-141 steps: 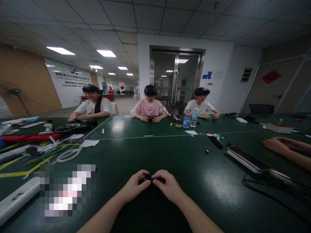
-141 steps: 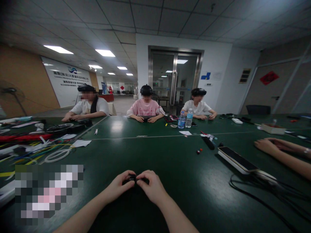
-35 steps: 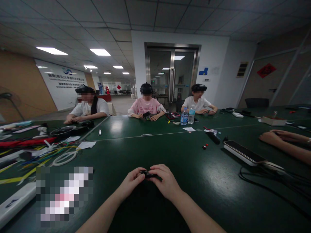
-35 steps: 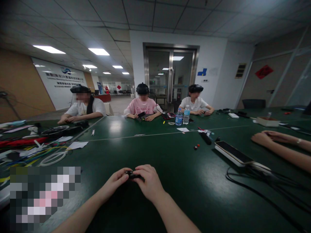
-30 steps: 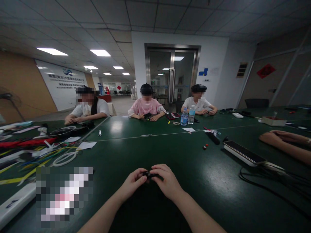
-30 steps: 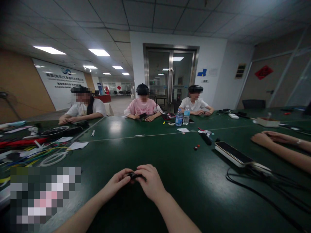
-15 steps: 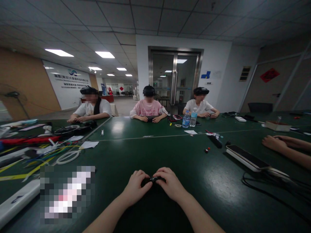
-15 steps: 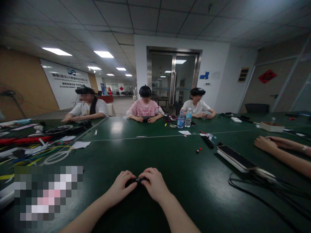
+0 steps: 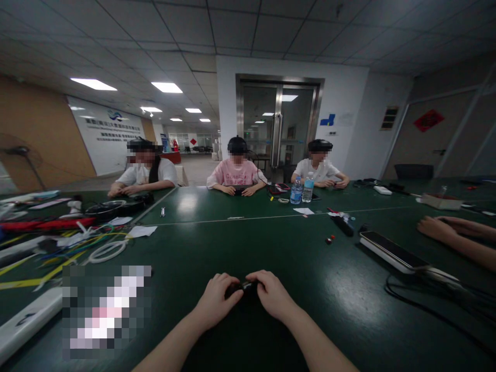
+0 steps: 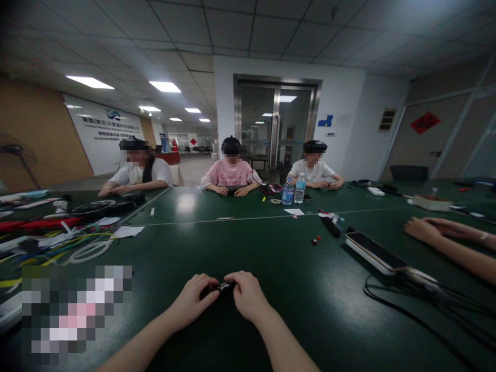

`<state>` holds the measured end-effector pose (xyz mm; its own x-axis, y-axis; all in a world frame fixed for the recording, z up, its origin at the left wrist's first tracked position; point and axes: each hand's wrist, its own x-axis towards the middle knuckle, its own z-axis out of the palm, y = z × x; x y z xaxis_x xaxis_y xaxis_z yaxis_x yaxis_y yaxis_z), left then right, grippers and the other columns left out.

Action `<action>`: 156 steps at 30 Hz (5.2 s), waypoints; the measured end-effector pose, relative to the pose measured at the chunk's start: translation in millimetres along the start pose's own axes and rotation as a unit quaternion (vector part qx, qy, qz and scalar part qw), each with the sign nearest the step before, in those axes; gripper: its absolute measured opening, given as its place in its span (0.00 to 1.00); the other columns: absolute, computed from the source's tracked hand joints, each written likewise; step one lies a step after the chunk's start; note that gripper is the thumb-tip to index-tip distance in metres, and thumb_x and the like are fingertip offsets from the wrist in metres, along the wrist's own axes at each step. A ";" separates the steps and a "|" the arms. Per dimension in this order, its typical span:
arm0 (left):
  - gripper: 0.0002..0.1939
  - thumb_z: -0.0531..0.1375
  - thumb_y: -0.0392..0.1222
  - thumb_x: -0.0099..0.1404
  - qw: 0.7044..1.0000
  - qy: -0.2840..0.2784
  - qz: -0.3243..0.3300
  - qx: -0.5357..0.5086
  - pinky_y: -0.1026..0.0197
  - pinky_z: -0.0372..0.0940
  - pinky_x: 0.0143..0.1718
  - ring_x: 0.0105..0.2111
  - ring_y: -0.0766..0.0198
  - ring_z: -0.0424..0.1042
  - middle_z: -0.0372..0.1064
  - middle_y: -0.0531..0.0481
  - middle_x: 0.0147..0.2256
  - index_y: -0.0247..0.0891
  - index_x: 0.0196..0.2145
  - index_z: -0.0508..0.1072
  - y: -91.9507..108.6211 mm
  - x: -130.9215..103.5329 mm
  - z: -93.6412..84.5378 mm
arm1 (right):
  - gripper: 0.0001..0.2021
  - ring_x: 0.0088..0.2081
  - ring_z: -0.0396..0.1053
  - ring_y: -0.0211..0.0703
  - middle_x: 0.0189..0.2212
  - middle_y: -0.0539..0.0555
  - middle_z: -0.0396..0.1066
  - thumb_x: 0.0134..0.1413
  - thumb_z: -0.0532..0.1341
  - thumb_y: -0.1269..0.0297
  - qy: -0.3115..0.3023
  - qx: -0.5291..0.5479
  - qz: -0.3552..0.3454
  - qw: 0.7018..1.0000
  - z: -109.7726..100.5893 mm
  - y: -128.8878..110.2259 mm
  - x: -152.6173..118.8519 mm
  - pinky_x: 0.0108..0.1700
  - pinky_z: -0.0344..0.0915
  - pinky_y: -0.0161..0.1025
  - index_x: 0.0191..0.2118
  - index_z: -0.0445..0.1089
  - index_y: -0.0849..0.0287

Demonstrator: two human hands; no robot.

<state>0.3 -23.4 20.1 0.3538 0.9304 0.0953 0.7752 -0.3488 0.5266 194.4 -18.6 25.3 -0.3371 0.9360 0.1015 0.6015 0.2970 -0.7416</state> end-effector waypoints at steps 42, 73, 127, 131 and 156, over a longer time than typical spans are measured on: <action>0.16 0.53 0.51 0.60 1.000 -0.005 0.012 -0.014 0.59 0.59 0.42 0.40 0.60 0.63 0.66 0.50 0.39 0.43 0.43 0.69 0.3 -1.2 -1.9 | 0.13 0.50 0.59 0.44 0.45 0.49 0.65 0.54 0.54 0.57 -0.041 -0.019 0.040 0.998 -2.3 -10.1 -2.6 0.53 0.54 0.44 0.44 0.69 0.47; 0.16 0.53 0.53 0.61 1.000 -0.001 0.008 -0.012 0.60 0.59 0.41 0.40 0.61 0.63 0.66 0.50 0.38 0.42 0.41 0.70 -2.9 0.3 1.5 | 0.13 0.49 0.60 0.44 0.45 0.49 0.66 0.54 0.54 0.59 -0.033 -0.016 0.027 0.999 -3.2 -11.1 -3.7 0.54 0.53 0.45 0.45 0.69 0.48; 0.19 0.51 0.52 0.61 0.998 -0.033 -0.021 -0.041 0.58 0.58 0.45 0.44 0.59 0.62 0.65 0.49 0.42 0.42 0.45 0.69 6.9 -3.6 -8.5 | 0.20 0.49 0.65 0.48 0.46 0.55 0.68 0.51 0.55 0.55 0.276 0.262 0.090 0.920 -6.0 28.8 14.8 0.49 0.63 0.43 0.49 0.62 0.56; 0.19 0.50 0.53 0.61 0.998 -0.037 -0.031 -0.048 0.58 0.58 0.45 0.44 0.59 0.62 0.64 0.49 0.44 0.42 0.45 0.69 5.2 -3.9 -8.0 | 0.20 0.50 0.64 0.48 0.48 0.55 0.67 0.50 0.55 0.54 0.301 0.261 0.089 0.913 -11.2 33.5 15.1 0.49 0.63 0.42 0.48 0.63 0.56; 0.20 0.50 0.54 0.61 0.997 -0.040 -0.026 -0.052 0.58 0.58 0.44 0.45 0.58 0.62 0.65 0.49 0.44 0.43 0.46 0.69 3.2 -2.3 -7.6 | 0.16 0.46 0.66 0.47 0.44 0.53 0.69 0.51 0.55 0.56 0.261 0.220 0.046 0.939 -9.3 24.4 10.7 0.49 0.62 0.45 0.46 0.66 0.54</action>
<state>-2.0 -25.8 28.0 0.3586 0.9335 -0.0002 0.7363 -0.2828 0.6148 212.3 0.5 14.5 0.1720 0.9527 0.2506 0.2151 0.2119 -0.9533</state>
